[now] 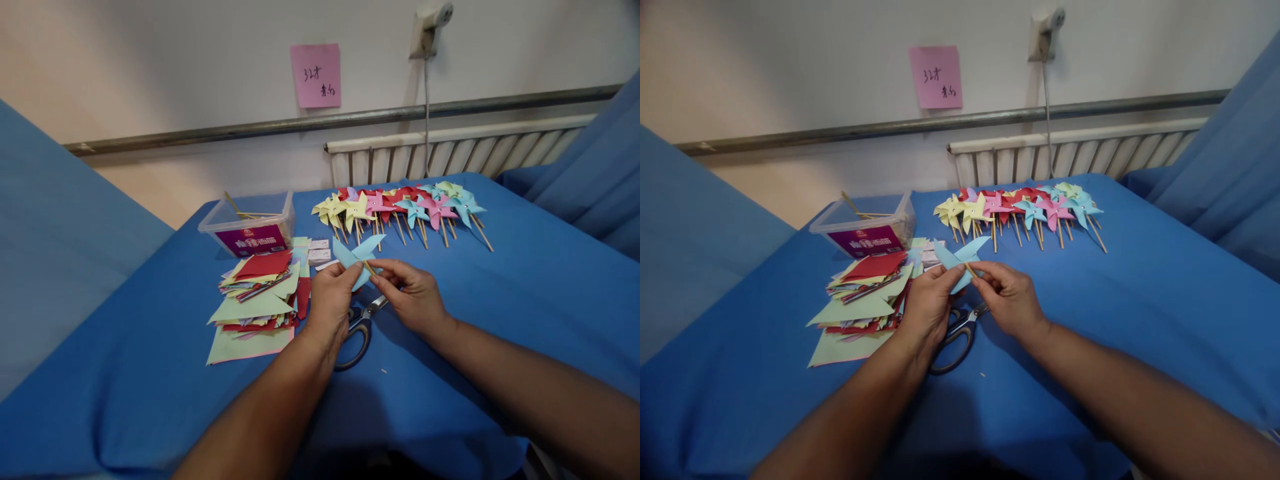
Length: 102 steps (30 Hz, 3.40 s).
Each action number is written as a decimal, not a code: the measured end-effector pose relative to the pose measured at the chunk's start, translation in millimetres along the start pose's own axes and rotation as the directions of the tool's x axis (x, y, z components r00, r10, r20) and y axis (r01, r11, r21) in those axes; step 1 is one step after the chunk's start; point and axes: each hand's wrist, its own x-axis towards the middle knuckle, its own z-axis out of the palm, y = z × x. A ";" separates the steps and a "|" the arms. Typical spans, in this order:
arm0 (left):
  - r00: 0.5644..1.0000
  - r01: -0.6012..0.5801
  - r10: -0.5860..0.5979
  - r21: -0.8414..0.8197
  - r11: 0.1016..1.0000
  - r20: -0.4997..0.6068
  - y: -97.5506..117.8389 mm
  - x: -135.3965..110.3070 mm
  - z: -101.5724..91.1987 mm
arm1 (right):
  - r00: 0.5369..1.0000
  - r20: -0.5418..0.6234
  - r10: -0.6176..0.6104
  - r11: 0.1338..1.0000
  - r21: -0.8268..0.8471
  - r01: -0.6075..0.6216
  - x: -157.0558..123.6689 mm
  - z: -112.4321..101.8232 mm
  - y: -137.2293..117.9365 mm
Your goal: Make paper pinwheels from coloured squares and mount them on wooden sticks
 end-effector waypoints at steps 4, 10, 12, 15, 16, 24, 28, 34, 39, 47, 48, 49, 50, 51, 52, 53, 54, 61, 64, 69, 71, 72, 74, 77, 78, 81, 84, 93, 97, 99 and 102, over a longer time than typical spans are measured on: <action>1.000 -0.009 0.009 -0.001 1.000 0.000 -1.3 1.3 -0.6 | 0.999 -0.007 -0.038 0.998 -0.043 0.038 -0.2 -0.3 1.4; 1.000 -0.001 0.001 0.002 1.000 0.011 -1.5 -0.5 0.1 | 0.999 -0.021 -0.041 0.997 -0.071 0.039 -0.6 -0.6 1.5; 1.000 -0.002 0.002 -0.001 1.000 0.015 -1.5 -1.1 0.6 | 0.999 -0.025 -0.032 0.997 -0.071 0.030 -0.6 -0.4 0.5; 1.000 0.000 0.000 0.000 1.000 0.020 -0.9 -1.6 1.4 | 1.000 -0.026 0.000 0.999 -0.044 -0.001 -0.5 0.0 -1.5; 1.000 0.002 -0.002 0.002 1.000 0.022 -0.4 -1.8 1.6 | 1.000 -0.026 0.015 1.000 -0.026 -0.016 -0.3 0.1 -2.0; 0.997 0.022 -0.025 0.045 0.999 0.073 2.4 -3.5 0.2 | 0.982 -0.028 0.185 0.967 0.183 -0.177 2.8 1.9 0.2; 0.997 0.013 -0.019 0.083 0.996 0.079 2.4 -3.0 -0.9 | 0.981 -0.026 0.193 0.957 0.227 -0.182 3.0 2.5 -0.1; 0.999 -0.014 0.009 0.121 0.993 0.044 4.5 -1.4 -1.5 | 0.968 -0.018 0.250 0.935 0.263 -0.237 4.7 0.7 -7.3; 0.999 -0.041 0.038 0.180 0.983 0.022 2.1 1.0 -2.9 | 0.966 0.011 0.259 0.928 0.274 -0.252 4.7 0.0 -6.4; 0.997 -0.076 0.070 0.194 0.978 0.040 1.9 -0.1 -2.4 | 0.965 0.022 0.261 0.920 0.297 -0.255 4.8 -0.9 -5.2; 0.996 -0.083 0.077 0.195 0.977 0.040 2.5 -0.5 -2.1 | 0.965 0.021 0.263 0.920 0.296 -0.257 4.9 -0.9 -5.7; 0.996 -0.089 0.083 0.198 0.976 0.038 3.0 -0.9 -1.8 | 0.964 0.019 0.265 0.919 0.296 -0.258 5.0 -0.9 -6.0; 0.996 -0.093 0.088 0.199 0.976 0.033 3.6 -1.2 -1.6 | 0.964 0.019 0.267 0.917 0.302 -0.260 5.1 -0.9 -6.3; 0.995 -0.097 0.093 0.198 0.975 0.029 4.0 -1.5 -1.3 | 0.963 0.019 0.271 0.913 0.311 -0.263 5.2 -0.9 -6.5; 0.995 -0.100 0.097 0.195 0.976 0.027 4.4 -1.7 -1.1 | 0.960 0.020 0.278 0.908 0.322 -0.269 5.4 -0.9 -6.6; 0.995 -0.103 0.100 0.193 0.976 0.028 4.7 -1.9 -1.0 | 0.957 0.023 0.288 0.900 0.334 -0.279 5.6 -0.9 -6.7; 0.994 -0.106 0.103 0.193 0.976 0.027 4.7 -1.9 -1.0 | 0.954 0.026 0.299 0.893 0.344 -0.290 5.9 -1.0 -6.8; 0.992 -0.121 0.125 0.252 0.960 0.001 1.2 -1.3 -2.1 | 0.944 0.048 0.328 0.877 0.355 -0.323 6.9 -1.7 -8.4; 0.992 -0.122 0.124 0.258 0.959 0.006 0.6 -1.6 -2.2 | 0.939 0.049 0.341 0.873 0.355 -0.335 6.9 -1.8 -9.0; 0.992 -0.120 0.123 0.251 0.961 0.005 1.0 -1.4 -2.4 | 0.938 0.059 0.342 0.874 0.346 -0.341 7.1 -2.3 -8.6; 0.992 -0.120 0.124 0.255 0.959 -0.001 0.7 -1.1 -2.7 | 0.941 0.055 0.334 0.886 0.324 -0.333 7.1 -2.8 -8.2; 0.992 -0.120 0.125 0.258 0.959 -0.004 0.5 -1.0 -2.9 | 0.943 0.054 0.330 0.891 0.314 -0.329 7.0 -3.0 -7.8; 0.992 -0.123 0.130 0.265 0.956 -0.008 0.2 -0.9 -3.0 | 0.944 0.055 0.327 0.896 0.301 -0.328 6.6 -3.5 -7.0; 0.991 -0.125 0.131 0.268 0.955 -0.004 0.3 -1.0 -2.8 | 0.944 0.058 0.324 0.903 0.279 -0.327 5.8 -3.7 -5.7; 0.991 -0.125 0.130 0.269 0.955 -0.004 0.5 -1.0 -2.7 | 0.946 0.055 0.320 0.907 0.271 -0.323 5.5 -3.6 -5.4; 0.992 -0.121 0.128 0.270 0.955 -0.008 1.0 -1.1 -2.5 | 0.951 0.042 0.305 0.917 0.256 -0.306 4.8 -3.4 -5.6; 0.992 -0.122 0.126 0.251 0.960 0.004 1.1 -1.1 -2.2 | 0.955 0.038 0.293 0.923 0.250 -0.293 4.6 -3.5 -6.8; 0.993 -0.114 0.107 0.183 0.976 0.047 2.5 -2.5 -0.9 | 0.965 -0.006 0.261 0.936 0.248 -0.251 4.1 -2.7 -9.1; 0.992 -0.119 0.111 0.199 0.973 0.051 2.5 -2.1 -1.5 | 0.969 -0.008 0.248 0.941 0.241 -0.239 3.1 -2.2 -6.9; 0.991 -0.128 0.120 0.211 0.969 0.053 2.3 -2.2 -1.8 | 0.970 -0.012 0.243 0.942 0.241 -0.233 2.8 -1.9 -6.0; 0.991 -0.135 0.128 0.215 0.967 0.049 1.8 -2.8 -2.0 | 0.969 -0.014 0.245 0.940 0.247 -0.234 2.6 -1.6 -5.9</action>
